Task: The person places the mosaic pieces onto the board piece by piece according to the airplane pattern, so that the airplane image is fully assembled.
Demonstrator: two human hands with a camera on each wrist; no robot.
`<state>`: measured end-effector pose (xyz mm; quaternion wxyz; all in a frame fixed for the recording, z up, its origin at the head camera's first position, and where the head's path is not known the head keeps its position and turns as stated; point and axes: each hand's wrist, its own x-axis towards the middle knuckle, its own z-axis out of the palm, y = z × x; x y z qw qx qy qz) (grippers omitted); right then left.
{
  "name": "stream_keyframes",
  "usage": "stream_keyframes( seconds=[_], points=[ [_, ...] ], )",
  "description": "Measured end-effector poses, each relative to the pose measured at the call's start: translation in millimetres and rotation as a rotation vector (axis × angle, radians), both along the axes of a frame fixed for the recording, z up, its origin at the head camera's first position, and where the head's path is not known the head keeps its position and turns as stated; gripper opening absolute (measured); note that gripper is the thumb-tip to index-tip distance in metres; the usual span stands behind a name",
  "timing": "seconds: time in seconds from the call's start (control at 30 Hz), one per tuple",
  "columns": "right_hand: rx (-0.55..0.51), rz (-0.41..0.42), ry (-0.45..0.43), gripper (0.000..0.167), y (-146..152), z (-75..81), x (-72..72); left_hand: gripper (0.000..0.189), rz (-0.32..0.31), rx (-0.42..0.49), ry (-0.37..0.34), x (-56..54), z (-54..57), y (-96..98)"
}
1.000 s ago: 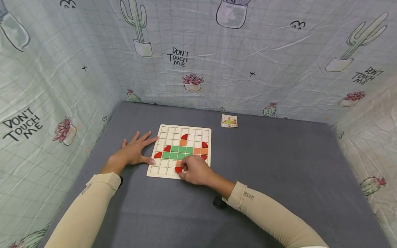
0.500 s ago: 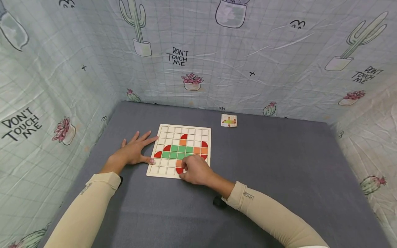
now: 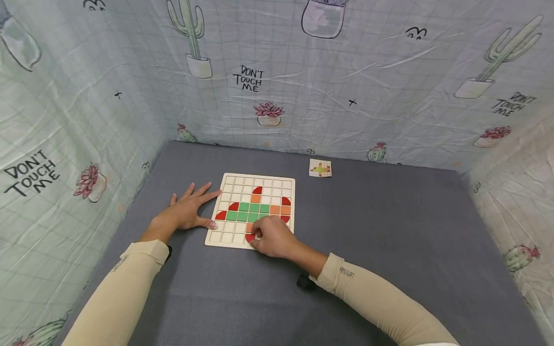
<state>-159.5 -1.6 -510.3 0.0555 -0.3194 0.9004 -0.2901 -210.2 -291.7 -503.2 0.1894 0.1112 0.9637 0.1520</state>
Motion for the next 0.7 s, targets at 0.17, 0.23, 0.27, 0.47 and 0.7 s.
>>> stream_keyframes(
  seconds=[0.17, 0.23, 0.27, 0.47, 0.7],
  points=[
    [-0.006, -0.009, 0.003, 0.006, 0, -0.7, 1.7, 0.111, -0.006, -0.005, 0.003, -1.2, -0.3, 0.6],
    [-0.008, -0.013, 0.003, 0.006, 0, -1.2, 1.7, 0.111, -0.01, -0.006, 0.005, -1.6, 0.3, 0.3],
    [-0.01, -0.014, 0.002, 0.006, -1, -1.5, 1.6, 0.111, -0.011, -0.006, 0.005, -1.8, 0.4, 0.1],
    [0.001, -0.017, -0.013, 0.008, -4, -2.0, 0.9, 0.111, -0.008, -0.001, -0.002, -0.8, -1.1, -3.8],
    [-0.049, -0.065, -0.085, 0.013, 7, 8.6, -1.1, 0.112, -0.006, 0.02, -0.006, 1.8, -5.0, -9.1]
  ],
)
